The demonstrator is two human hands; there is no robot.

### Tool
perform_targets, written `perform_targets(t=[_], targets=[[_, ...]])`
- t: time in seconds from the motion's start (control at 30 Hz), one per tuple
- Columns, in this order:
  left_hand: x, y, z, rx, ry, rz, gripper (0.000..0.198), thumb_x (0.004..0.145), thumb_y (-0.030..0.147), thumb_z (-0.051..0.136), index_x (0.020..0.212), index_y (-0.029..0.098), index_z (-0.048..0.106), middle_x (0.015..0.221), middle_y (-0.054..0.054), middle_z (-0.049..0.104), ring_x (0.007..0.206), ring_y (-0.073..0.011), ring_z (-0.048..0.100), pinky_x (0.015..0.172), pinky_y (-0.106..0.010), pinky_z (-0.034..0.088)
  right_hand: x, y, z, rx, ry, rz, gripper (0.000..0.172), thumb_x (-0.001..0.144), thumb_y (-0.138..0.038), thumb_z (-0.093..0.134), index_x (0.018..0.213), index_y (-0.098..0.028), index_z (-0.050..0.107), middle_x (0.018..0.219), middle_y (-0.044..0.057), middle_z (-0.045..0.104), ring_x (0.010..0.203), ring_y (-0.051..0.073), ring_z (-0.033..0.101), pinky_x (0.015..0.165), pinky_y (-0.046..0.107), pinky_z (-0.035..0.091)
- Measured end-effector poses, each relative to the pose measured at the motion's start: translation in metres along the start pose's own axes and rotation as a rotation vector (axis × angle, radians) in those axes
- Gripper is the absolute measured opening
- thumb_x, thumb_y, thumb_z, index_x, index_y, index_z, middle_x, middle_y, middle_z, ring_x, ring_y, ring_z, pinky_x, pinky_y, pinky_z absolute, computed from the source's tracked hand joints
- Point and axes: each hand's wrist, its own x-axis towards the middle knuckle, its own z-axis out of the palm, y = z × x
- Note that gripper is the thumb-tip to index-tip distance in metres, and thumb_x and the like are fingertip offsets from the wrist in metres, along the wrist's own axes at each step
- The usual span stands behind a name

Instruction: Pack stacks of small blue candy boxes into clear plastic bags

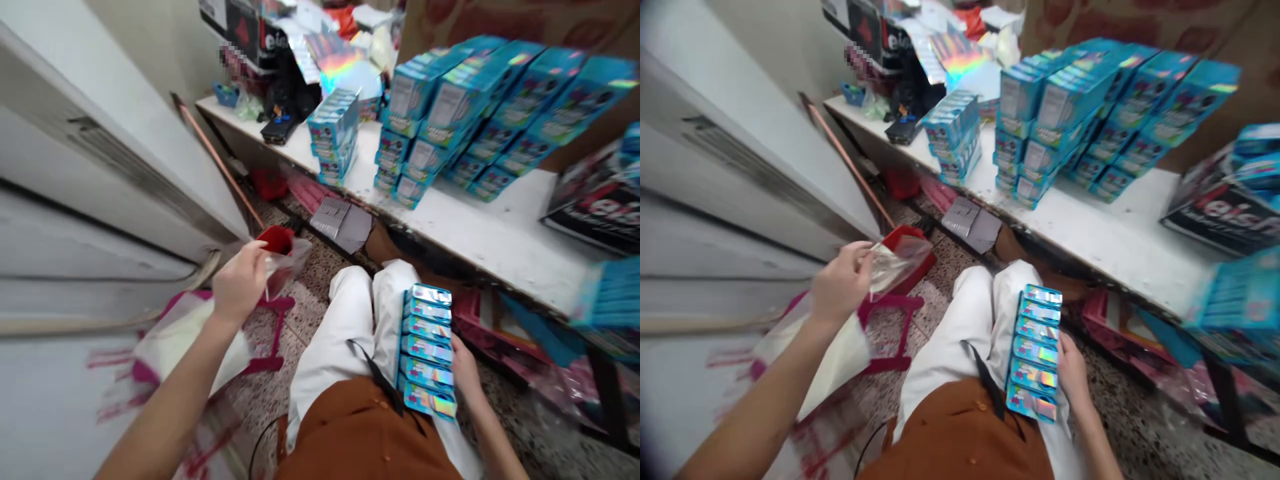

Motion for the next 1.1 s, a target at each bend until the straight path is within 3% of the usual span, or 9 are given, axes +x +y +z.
perform_targets(t=[0.13,0.27,0.47,0.6,0.67,0.77,0.87,1.0,1.1], targets=[[0.05,0.097,0.012,0.021,-0.164,0.368,0.017,0.092,0.023,0.041,0.096,0.016,0.057,0.08,-0.006,0.066,0.074,-0.0192,0.064,0.062,-0.026,0.044,0.019,0.0,-0.003,0.117,0.044,-0.016,0.053,0.079,-0.058,0.049,0.11,-0.019,0.066,0.116,0.01,0.067,0.109,0.027,0.06,0.098,0.04,0.043],[0.078,0.165,0.006,-0.052,-0.208,0.729,0.017,0.088,0.01,0.043,0.09,0.018,0.058,0.088,-0.005,0.065,0.087,-0.0196,0.062,0.07,-0.027,0.045,0.037,-0.01,-0.004,0.229,0.155,-0.047,0.052,0.084,-0.058,0.044,0.11,-0.018,0.065,0.112,0.011,0.067,0.103,0.026,0.062,0.092,0.041,0.047],[0.082,0.225,0.009,0.043,-0.242,0.897,0.016,0.086,0.008,0.047,0.094,0.01,0.06,0.089,-0.011,0.063,0.086,-0.0251,0.06,0.068,-0.034,0.045,0.049,-0.095,-0.032,-0.031,0.461,-0.666,0.028,0.09,-0.037,0.048,0.104,-0.021,0.066,0.113,0.009,0.06,0.109,0.023,0.054,0.099,0.043,0.041],[0.075,0.244,0.017,0.038,-0.174,0.964,0.019,0.088,0.009,0.043,0.096,0.008,0.06,0.09,-0.012,0.061,0.087,-0.025,0.058,0.069,-0.034,0.043,0.054,-0.175,-0.036,-0.453,0.239,-1.095,0.021,0.087,-0.032,0.056,0.102,-0.027,0.07,0.132,0.008,0.05,0.122,0.025,0.044,0.104,0.044,0.037],[0.072,0.247,0.017,0.016,-0.127,0.963,0.024,0.089,0.011,0.041,0.107,0.008,0.058,0.096,-0.012,0.06,0.088,-0.0245,0.056,0.07,-0.034,0.043,0.065,-0.198,-0.032,-0.652,0.212,-1.143,0.02,0.087,-0.034,0.056,0.094,-0.023,0.072,0.139,0.009,0.045,0.128,0.029,0.038,0.106,0.046,0.035],[0.067,0.245,0.016,-0.013,-0.086,0.944,0.036,0.091,0.012,0.038,0.125,0.007,0.048,0.111,-0.014,0.058,0.094,-0.0245,0.054,0.072,-0.035,0.043,0.087,-0.207,-0.028,-0.842,0.307,-0.957,0.027,0.089,-0.035,0.052,0.089,-0.019,0.073,0.138,0.014,0.046,0.12,0.031,0.045,0.099,0.044,0.04],[0.06,0.237,0.024,-0.076,-0.119,0.95,0.036,0.093,0.014,0.037,0.127,0.01,0.049,0.123,-0.013,0.055,0.097,-0.0232,0.052,0.077,-0.035,0.045,0.105,-0.196,-0.03,-0.941,0.363,-0.701,0.03,0.091,-0.037,0.049,0.106,-0.021,0.069,0.123,0.013,0.057,0.1,0.026,0.058,0.084,0.037,0.046],[0.042,0.224,0.059,-0.173,-0.254,0.88,0.029,0.091,0.013,0.039,0.106,0.017,0.064,0.121,-0.011,0.057,0.097,-0.0219,0.051,0.081,-0.034,0.046,0.112,-0.173,-0.028,-1.078,0.241,-0.527,0.04,0.092,-0.038,0.046,0.13,-0.028,0.051,0.099,0.008,0.066,0.082,0.022,0.063,0.068,0.03,0.045],[0.023,0.221,0.091,-0.187,-0.334,0.697,0.034,0.09,0.011,0.04,0.111,0.022,0.064,0.123,-0.01,0.056,0.101,-0.0226,0.05,0.079,-0.032,0.047,0.114,-0.152,-0.023,-1.15,0.166,-0.503,0.043,0.095,-0.038,0.04,0.137,-0.031,0.042,0.098,0.007,0.066,0.083,0.021,0.063,0.066,0.028,0.043]])
